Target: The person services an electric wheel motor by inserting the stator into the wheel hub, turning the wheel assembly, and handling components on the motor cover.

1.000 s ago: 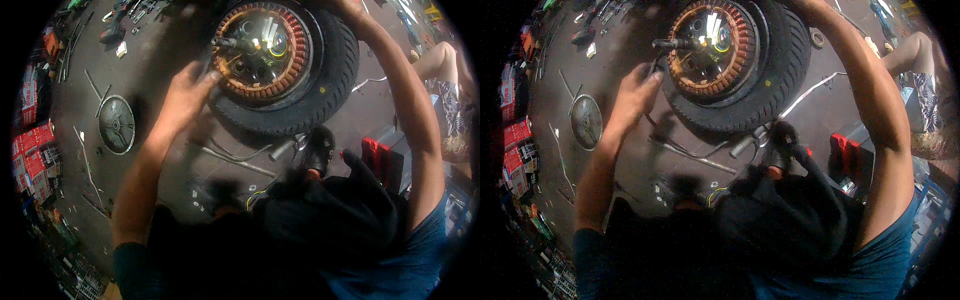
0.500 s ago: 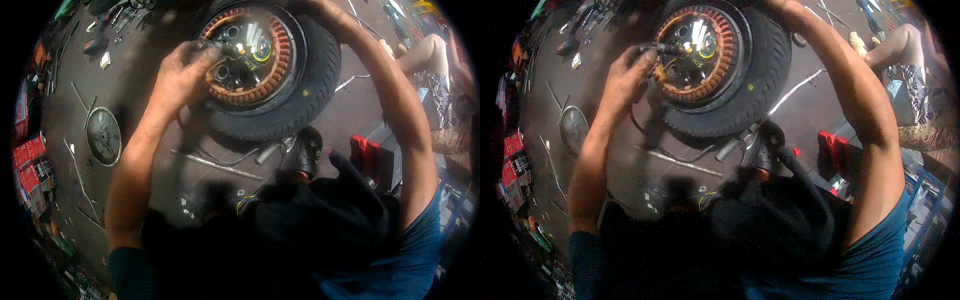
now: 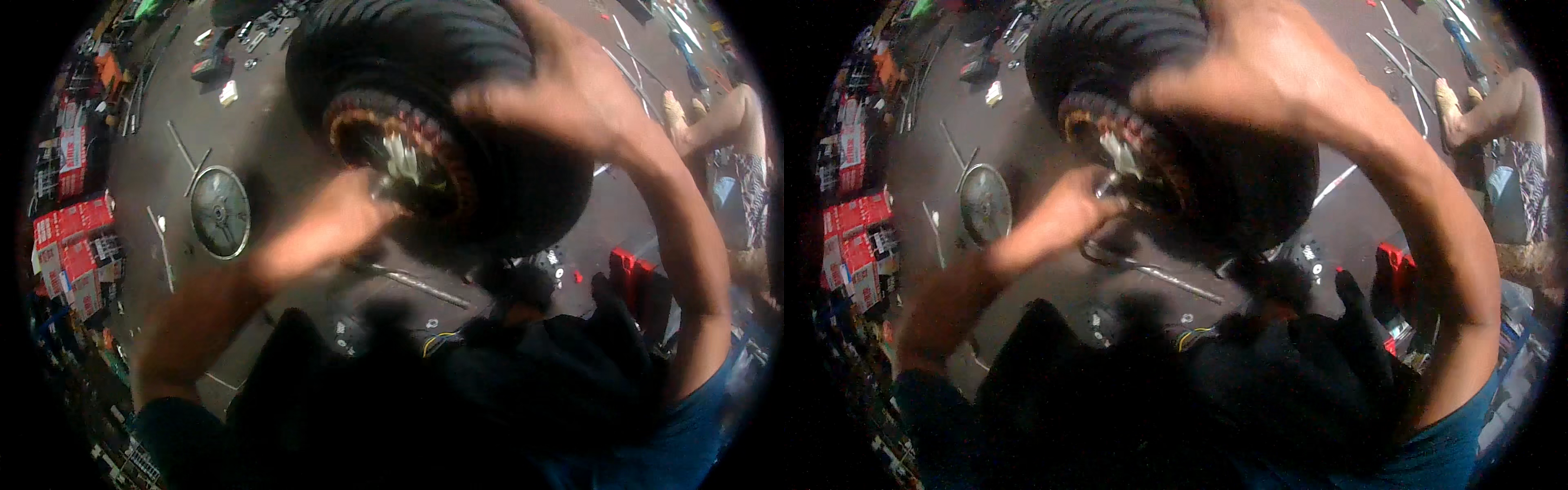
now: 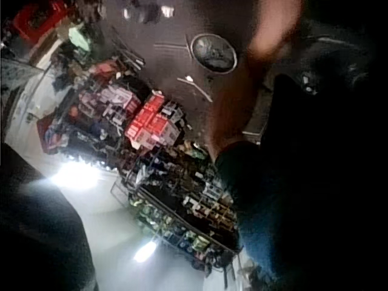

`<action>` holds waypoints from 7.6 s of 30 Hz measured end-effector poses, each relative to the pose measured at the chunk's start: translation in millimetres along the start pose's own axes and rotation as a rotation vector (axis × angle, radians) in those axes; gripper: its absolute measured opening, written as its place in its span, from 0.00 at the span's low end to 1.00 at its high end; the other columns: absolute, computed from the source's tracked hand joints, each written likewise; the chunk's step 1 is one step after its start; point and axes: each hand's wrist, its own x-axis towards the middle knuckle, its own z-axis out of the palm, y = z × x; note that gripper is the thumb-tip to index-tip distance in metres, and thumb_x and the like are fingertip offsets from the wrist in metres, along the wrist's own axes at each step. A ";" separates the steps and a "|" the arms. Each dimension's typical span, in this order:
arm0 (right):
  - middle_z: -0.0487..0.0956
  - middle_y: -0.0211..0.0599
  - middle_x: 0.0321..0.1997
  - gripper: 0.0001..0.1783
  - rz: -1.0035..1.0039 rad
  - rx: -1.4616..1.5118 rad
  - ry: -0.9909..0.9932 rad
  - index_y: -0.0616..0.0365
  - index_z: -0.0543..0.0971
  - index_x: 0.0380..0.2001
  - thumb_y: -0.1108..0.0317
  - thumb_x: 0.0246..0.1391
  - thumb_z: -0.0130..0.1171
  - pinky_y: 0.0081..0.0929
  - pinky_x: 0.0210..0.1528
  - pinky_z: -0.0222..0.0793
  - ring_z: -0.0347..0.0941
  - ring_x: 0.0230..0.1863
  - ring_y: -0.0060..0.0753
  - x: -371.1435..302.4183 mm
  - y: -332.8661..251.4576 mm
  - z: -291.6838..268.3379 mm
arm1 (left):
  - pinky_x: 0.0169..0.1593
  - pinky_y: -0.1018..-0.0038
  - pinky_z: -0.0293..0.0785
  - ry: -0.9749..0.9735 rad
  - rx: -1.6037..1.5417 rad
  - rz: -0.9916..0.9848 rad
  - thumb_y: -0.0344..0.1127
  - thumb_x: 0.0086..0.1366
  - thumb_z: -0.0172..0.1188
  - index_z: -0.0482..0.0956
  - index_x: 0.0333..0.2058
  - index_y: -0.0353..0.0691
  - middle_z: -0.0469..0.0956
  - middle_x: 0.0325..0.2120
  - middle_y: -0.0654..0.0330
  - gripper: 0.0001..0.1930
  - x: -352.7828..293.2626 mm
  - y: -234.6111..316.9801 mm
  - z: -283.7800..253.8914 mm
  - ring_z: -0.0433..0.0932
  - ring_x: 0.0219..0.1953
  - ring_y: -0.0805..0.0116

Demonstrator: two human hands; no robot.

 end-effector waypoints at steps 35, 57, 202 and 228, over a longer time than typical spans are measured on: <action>0.73 0.42 0.47 0.21 -0.381 0.040 -0.415 0.62 0.73 0.46 0.71 0.46 0.59 0.34 0.56 0.62 0.68 0.51 0.40 65.2 -169.9 75.2 | 0.45 0.74 0.69 0.760 -1.116 -0.115 0.31 0.59 0.54 0.55 0.58 0.34 0.74 0.40 0.51 0.29 -72.4 -109.9 76.5 0.73 0.39 0.66; 0.78 0.36 0.42 0.14 -1.022 -0.629 -0.588 0.48 0.81 0.33 0.61 0.48 0.48 0.53 0.57 0.48 0.71 0.48 0.41 59.8 -304.1 369.1 | 0.61 0.58 0.54 0.971 -2.103 0.234 0.52 0.58 0.52 0.55 0.59 0.38 0.60 0.57 0.52 0.36 -170.5 -223.3 173.0 0.59 0.58 0.52; 0.69 0.49 0.51 0.22 -0.023 -0.378 -0.554 0.60 0.71 0.47 0.54 0.58 0.45 0.33 0.53 0.62 0.67 0.52 0.42 23.6 -35.9 77.5 | 0.55 0.66 0.62 0.491 -1.196 0.352 0.33 0.54 0.60 0.53 0.57 0.36 0.67 0.49 0.53 0.34 -120.0 -79.3 22.4 0.66 0.51 0.61; 0.70 0.54 0.51 0.49 0.219 -0.111 0.256 0.65 0.62 0.57 0.48 0.31 0.60 0.31 0.56 0.58 0.67 0.52 0.45 -7.1 -0.6 -40.5 | 0.46 0.61 0.68 0.121 -0.072 0.264 0.44 0.57 0.52 0.72 0.39 0.30 0.73 0.38 0.40 0.20 38.9 18.7 -14.8 0.72 0.44 0.47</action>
